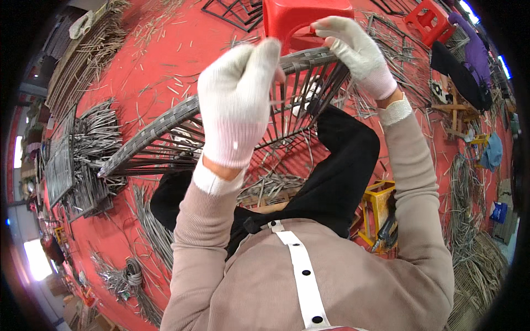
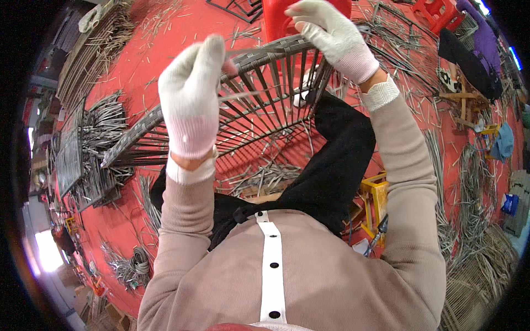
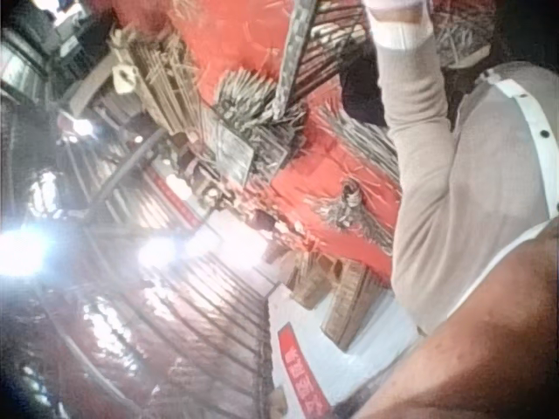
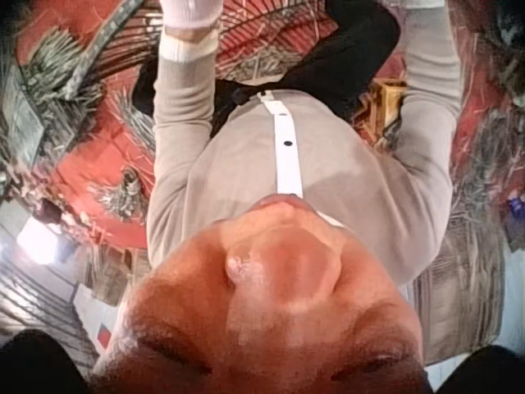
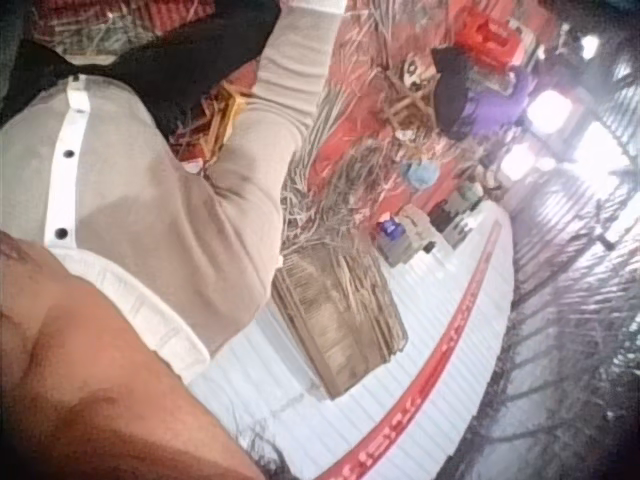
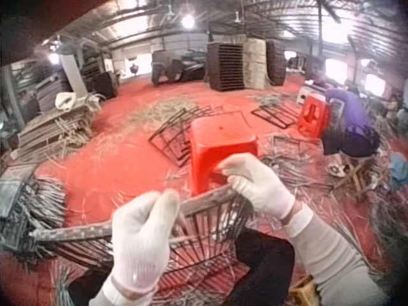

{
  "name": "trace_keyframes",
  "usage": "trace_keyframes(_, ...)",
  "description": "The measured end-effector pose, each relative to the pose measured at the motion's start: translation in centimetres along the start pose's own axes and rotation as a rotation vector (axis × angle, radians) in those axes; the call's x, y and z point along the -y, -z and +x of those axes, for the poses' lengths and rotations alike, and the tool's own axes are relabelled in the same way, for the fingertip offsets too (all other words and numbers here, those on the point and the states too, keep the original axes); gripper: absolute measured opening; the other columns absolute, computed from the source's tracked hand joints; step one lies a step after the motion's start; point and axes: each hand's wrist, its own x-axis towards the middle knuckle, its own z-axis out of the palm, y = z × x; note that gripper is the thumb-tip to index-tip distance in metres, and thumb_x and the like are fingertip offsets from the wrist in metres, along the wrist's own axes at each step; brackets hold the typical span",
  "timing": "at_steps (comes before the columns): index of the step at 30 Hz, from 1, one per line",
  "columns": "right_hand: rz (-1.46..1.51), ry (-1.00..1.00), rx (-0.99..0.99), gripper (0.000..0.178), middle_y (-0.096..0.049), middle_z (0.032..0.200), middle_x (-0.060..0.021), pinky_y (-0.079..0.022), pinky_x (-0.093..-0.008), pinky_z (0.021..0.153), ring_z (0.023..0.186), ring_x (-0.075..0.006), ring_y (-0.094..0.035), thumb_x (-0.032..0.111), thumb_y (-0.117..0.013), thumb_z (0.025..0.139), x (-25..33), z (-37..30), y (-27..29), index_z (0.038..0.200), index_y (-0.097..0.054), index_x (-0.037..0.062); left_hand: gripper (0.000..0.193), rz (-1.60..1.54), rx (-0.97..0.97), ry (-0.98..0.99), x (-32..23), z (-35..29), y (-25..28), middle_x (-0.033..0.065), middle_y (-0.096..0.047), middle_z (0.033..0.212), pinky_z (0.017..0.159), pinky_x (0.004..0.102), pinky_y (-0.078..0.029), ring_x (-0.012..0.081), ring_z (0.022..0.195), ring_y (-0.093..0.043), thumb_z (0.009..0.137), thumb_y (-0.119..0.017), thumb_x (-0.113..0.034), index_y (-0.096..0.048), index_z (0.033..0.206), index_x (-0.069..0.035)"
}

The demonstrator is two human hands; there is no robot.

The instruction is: The person sits on the floor and assembles a metal frame by threading a long wire through its slots and securing it with a handheld stapler. They repeatedly adjust the wire, staple it in place, and trim excess wire with shears.

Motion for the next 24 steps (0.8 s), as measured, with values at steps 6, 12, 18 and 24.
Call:
trace_keyframes(6,-0.554,0.235,0.423,0.016,-0.068,0.096,-0.0071,-0.049,-0.0387,0.092,0.1,-0.0269,-0.062,0.021,-0.077,0.09,0.8,1.4,-1.8,0.098,-0.073,0.0078,0.021,0.129,0.05,0.113,6.4,-4.0,0.8,0.0057,-0.066,0.096,0.068,0.0288,-0.05,0.0133,0.077,-0.059,0.106,-0.061,-0.017,-0.07,0.102,0.001)
trace_keyframes(12,-1.282,0.623,0.197,0.022,-0.061,0.089,-0.0071,-0.048,-0.044,0.087,0.096,-0.0313,-0.061,0.018,-0.08,0.074,0.4,0.6,-6.3,0.088,-0.063,0.0108,0.029,-1.181,0.145,0.466,13.4,-0.1,-5.2,0.0091,-0.066,0.125,0.109,0.0395,-0.043,0.024,0.119,-0.06,0.106,-0.048,-0.012,-0.059,0.129,0.0)
trace_keyframes(18,-0.544,0.21,0.145,0.033,-0.063,0.1,-0.0117,-0.052,-0.0362,0.082,0.093,-0.0269,-0.065,0.012,-0.086,0.079,0.2,0.6,-4.8,0.094,-0.059,0.0033,0.023,-0.076,0.041,0.293,6.9,-1.9,-0.5,0.0031,-0.072,0.088,0.073,0.027,-0.049,0.0098,0.078,-0.061,0.101,-0.065,-0.021,-0.075,0.099,-0.001)
trace_keyframes(24,-0.252,0.176,0.352,0.025,-0.073,0.102,-0.007,-0.051,-0.0356,0.093,0.101,-0.0218,-0.066,0.023,-0.07,0.099,1.2,1.5,-6.2,0.117,-0.073,0.0058,0.031,-0.089,-0.026,0.178,1.0,-4.2,5.6,-0.0008,-0.066,0.076,0.065,0.0239,-0.044,0.0049,0.068,-0.055,0.107,-0.058,-0.023,-0.077,0.098,0.0)
